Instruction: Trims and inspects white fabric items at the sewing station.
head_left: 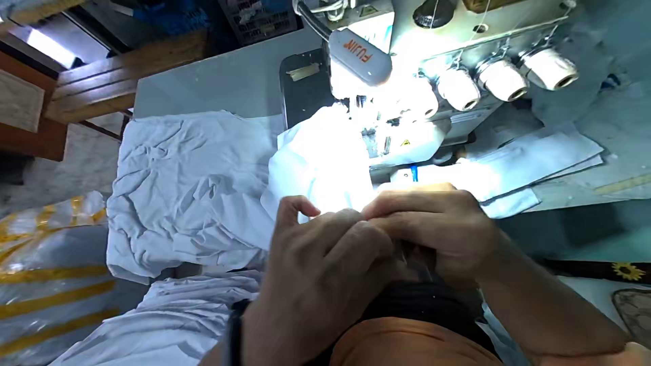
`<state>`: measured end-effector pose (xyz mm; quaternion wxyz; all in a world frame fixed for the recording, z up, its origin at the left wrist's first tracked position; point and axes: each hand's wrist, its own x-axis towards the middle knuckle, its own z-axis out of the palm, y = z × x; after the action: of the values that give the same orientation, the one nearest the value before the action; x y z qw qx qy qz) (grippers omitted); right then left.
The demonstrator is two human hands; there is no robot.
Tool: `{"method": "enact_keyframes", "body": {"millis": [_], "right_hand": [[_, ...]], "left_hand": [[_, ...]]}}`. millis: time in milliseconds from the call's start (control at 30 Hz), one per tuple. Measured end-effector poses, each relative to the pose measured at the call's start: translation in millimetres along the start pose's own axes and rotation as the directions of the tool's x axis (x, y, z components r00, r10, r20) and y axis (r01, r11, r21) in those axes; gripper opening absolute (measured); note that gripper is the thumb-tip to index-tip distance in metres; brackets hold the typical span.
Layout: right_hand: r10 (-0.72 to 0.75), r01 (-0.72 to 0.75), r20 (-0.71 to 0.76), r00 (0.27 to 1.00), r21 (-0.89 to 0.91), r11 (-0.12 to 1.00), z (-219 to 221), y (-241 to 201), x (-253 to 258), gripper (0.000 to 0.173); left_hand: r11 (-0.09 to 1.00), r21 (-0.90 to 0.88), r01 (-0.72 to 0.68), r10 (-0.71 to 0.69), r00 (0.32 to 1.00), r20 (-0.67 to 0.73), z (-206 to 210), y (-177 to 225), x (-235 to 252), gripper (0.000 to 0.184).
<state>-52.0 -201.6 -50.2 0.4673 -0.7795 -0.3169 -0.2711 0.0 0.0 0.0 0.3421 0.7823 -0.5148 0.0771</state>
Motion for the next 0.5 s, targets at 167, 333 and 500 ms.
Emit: {"method": "enact_keyframes", "body": {"millis": [167, 333, 500], "right_hand": [[0.255, -0.252, -0.169, 0.952, 0.039, 0.967, 15.8, -8.9, -48.5, 0.020], [0.374, -0.371, -0.064, 0.925, 0.051, 0.927, 23.2, 1.0, -76.2, 0.020], [0.400, -0.397, -0.012, 0.917, 0.086, 0.914, 25.4, -2.2, -75.3, 0.022]], "left_hand": [[0.901, 0.424, 0.094, 0.030, 0.960, -0.277, 85.2, -76.8, -27.1, 0.018], [0.823, 0.567, 0.034, 0.183, 0.929, -0.321, 66.1, -100.7, -32.4, 0.016], [0.825, 0.560, -0.075, 0.255, 0.934, -0.250, 52.9, -91.4, -25.5, 0.014]]}}
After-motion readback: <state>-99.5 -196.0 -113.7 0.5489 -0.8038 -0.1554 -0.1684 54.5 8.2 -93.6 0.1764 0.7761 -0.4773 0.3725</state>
